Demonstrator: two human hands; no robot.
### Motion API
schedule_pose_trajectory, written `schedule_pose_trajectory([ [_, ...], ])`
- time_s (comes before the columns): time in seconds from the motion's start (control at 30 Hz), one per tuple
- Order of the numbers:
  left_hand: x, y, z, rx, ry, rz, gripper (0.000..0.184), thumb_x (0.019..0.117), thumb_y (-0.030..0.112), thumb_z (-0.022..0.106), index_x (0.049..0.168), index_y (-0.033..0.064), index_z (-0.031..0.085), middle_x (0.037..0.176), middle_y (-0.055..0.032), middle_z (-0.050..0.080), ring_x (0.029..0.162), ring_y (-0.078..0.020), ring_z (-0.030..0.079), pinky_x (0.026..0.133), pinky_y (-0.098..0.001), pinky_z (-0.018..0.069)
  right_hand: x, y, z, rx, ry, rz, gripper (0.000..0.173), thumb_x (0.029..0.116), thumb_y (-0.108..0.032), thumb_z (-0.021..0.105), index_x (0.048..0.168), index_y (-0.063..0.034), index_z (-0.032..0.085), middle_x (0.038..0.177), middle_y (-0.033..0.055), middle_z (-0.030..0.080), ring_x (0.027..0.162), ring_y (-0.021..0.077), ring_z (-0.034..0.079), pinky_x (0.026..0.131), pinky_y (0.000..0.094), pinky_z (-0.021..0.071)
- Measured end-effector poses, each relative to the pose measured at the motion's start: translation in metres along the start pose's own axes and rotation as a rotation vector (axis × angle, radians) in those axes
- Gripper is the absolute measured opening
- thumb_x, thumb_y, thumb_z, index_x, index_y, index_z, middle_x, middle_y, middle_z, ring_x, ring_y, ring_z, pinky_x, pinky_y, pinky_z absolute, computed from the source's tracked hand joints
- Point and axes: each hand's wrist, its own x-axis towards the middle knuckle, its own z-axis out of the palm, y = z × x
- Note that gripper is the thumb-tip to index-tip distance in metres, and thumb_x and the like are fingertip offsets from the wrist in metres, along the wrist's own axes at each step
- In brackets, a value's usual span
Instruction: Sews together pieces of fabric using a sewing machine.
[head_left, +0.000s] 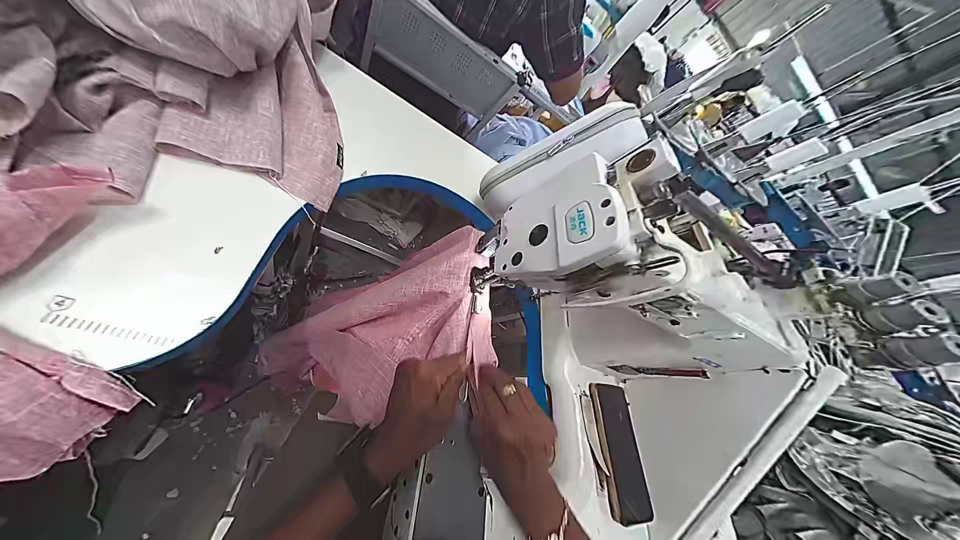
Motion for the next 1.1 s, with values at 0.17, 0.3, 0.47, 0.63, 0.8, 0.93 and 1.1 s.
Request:
schedule_pose_trajectory([
  [0.17, -0.021, -0.001, -0.01, 0.159, -0.043, 0.114, 0.029, 0.099, 0.016, 0.051, 0.094, 0.0052, 0.078, 0.056, -0.0024, 0.058, 0.047, -0.0132, 0.053, 0.048, -0.0326, 0.0429, -0.016, 0.01, -0.017, -0.095, -0.99, 0.542, 0.023, 0.0961, -0.016, 0.061, 0.095, 0.0017, 0.075, 0.096, 0.0239, 0.074, 0.094, 0.0433, 0.072, 0.071, 0.0572, 0.0559],
  [0.3, -0.01, 0.008, -0.017, 0.257, -0.114, 0.089, 0.031, 0.1006, 0.021, 0.049, 0.091, 0.0079, 0.075, 0.056, -0.0019, 0.056, 0.048, -0.0149, 0.053, 0.048, -0.0353, 0.0426, -0.036, 0.088, 0.003, 0.403, -1.143, 0.591, 0.023, 0.0966, -0.011, 0.057, 0.095, 0.0024, 0.075, 0.099, 0.0194, 0.074, 0.098, 0.0336, 0.07, 0.086, 0.0525, 0.0532],
  [0.47, -0.022, 0.006, -0.007, 0.202, -0.037, -0.025, 0.029, 0.1018, 0.022, 0.051, 0.094, 0.007, 0.074, 0.058, 0.0019, 0.056, 0.05, -0.0072, 0.051, 0.05, -0.0273, 0.0432, -0.033, 0.059, 0.005, 0.592, -0.71, 0.629, 0.057, 0.0928, -0.03, 0.067, 0.14, 0.0001, 0.058, 0.118, 0.02, 0.071, 0.104, 0.0334, 0.071, 0.089, 0.0529, 0.0563],
  [0.63, -0.025, 0.012, -0.011, 0.25, -0.089, -0.017, 0.031, 0.1032, 0.023, 0.05, 0.099, 0.0073, 0.075, 0.064, 0.0043, 0.059, 0.054, -0.0021, 0.051, 0.053, -0.0225, 0.0429, 0.023, 0.055, 0.023, 0.227, -1.305, 0.563, 0.03, 0.0995, -0.024, 0.061, 0.112, 0.0029, 0.069, 0.115, 0.026, 0.068, 0.115, 0.0437, 0.064, 0.093, 0.0611, 0.0484],
  [0.8, -0.032, 0.009, -0.012, 0.202, -0.051, -0.052, 0.031, 0.103, 0.026, 0.052, 0.103, 0.0068, 0.076, 0.07, 0.0039, 0.065, 0.059, -0.0007, 0.056, 0.058, -0.0224, 0.0467, -0.028, 0.084, 0.014, 0.612, -0.877, 0.587, 0.032, 0.0959, -0.02, 0.061, 0.077, 0.0058, 0.065, 0.078, 0.0183, 0.064, 0.079, 0.032, 0.062, 0.076, 0.0535, 0.0466],
  [0.93, -0.032, 0.016, -0.013, 0.22, -0.068, -0.07, 0.031, 0.1029, 0.023, 0.052, 0.106, 0.0049, 0.076, 0.07, 0.0012, 0.066, 0.059, -0.0036, 0.056, 0.059, -0.0251, 0.047, -0.043, 0.071, -0.003, 1.224, 0.113, 0.949, 0.029, 0.087, -0.003, 0.051, 0.063, -0.0181, 0.057, 0.059, -0.0131, 0.055, 0.055, -0.0032, 0.052, 0.056, 0.0175, 0.046],
  [1.1, -0.033, 0.016, -0.01, 0.256, -0.05, -0.053, 0.034, 0.1026, 0.03, 0.051, 0.103, 0.0073, 0.076, 0.064, 0.0021, 0.061, 0.053, -0.0063, 0.053, 0.053, -0.0284, 0.0444, -0.054, 0.023, -0.05, 1.074, 0.146, 0.854, 0.027, 0.0915, -0.007, 0.051, 0.067, -0.0187, 0.054, 0.057, -0.0135, 0.05, 0.051, -0.0062, 0.048, 0.05, 0.0118, 0.0401],
])
